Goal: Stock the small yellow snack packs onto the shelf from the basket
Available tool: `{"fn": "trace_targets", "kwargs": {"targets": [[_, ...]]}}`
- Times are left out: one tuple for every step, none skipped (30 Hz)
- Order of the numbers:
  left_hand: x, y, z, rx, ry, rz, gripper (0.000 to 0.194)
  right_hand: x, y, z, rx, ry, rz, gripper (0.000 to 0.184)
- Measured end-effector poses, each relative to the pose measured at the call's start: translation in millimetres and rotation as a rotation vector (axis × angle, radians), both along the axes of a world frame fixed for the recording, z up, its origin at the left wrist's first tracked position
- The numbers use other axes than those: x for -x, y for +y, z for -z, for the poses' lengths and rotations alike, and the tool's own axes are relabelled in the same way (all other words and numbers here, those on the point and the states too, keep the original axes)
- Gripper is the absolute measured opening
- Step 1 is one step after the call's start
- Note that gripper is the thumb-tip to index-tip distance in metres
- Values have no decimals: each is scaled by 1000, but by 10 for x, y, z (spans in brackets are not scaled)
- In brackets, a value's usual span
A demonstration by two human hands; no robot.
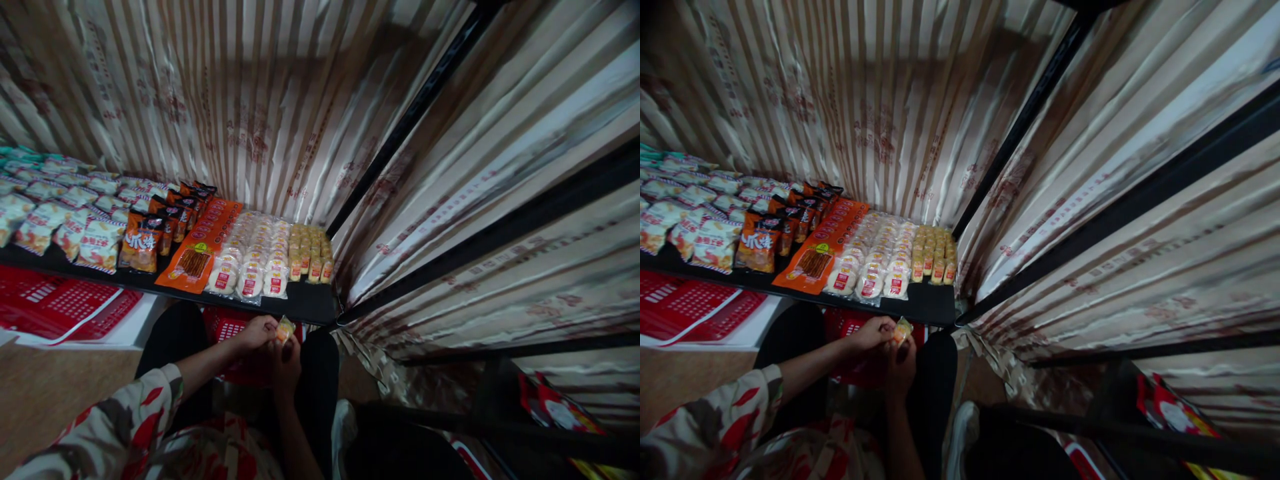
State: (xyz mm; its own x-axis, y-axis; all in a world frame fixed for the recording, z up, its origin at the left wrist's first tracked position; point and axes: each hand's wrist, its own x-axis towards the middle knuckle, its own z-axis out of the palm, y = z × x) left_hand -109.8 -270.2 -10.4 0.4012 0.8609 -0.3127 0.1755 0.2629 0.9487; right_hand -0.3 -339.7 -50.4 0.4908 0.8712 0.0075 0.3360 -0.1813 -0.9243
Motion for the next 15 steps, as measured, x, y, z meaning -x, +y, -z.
{"fn": "trace_targets", "kwargs": {"targets": [[-11, 1, -8, -6, 4, -4, 17, -12, 6, 8, 0, -17, 10, 55], [-22, 3, -15, -11, 13, -11, 17, -24, 14, 18, 5, -33, 17, 56], [-35, 7, -22, -16, 24, -20, 17, -36, 25, 29, 8, -48, 23, 58], [-49, 11, -30, -21, 35, -31, 17, -49, 37, 40, 6, -61, 25, 59], [-63, 15, -38, -27, 46, -42, 16, -62, 51, 48, -3, -75, 25, 59], [-77, 20, -46, -32, 56, -52, 16, -75, 65, 53, -17, -88, 19, 58], [-91, 25, -56, -38, 61, -64, 14, -87, 80, 54, -34, -101, 14, 57], [-104, 29, -68, -41, 61, -71, 13, -100, 95, 51, -53, -116, 8, 56], [-117, 33, -81, -43, 55, -78, 12, -112, 110, 44, -74, -128, 3, 55], [-128, 36, -95, -45, 45, -82, 11, -124, 124, 33, -97, -138, -2, 55], [-140, 40, -111, -49, 34, -87, 10, -136, 138, 20, -123, -147, -6, 55], [-151, 44, -126, -58, 26, -92, 10, -148, 152, 5, -147, -155, -8, 55], [-163, 49, -141, -71, 20, -97, 11, -160, 165, -11, -166, -163, -10, 55], [-175, 55, -156, -85, 16, -103, 11, -172, 179, -29, -181, -172, -11, 54], [-189, 61, -169, -96, 13, -109, 12, -184, 192, -49, -195, -187, -11, 53]]}}
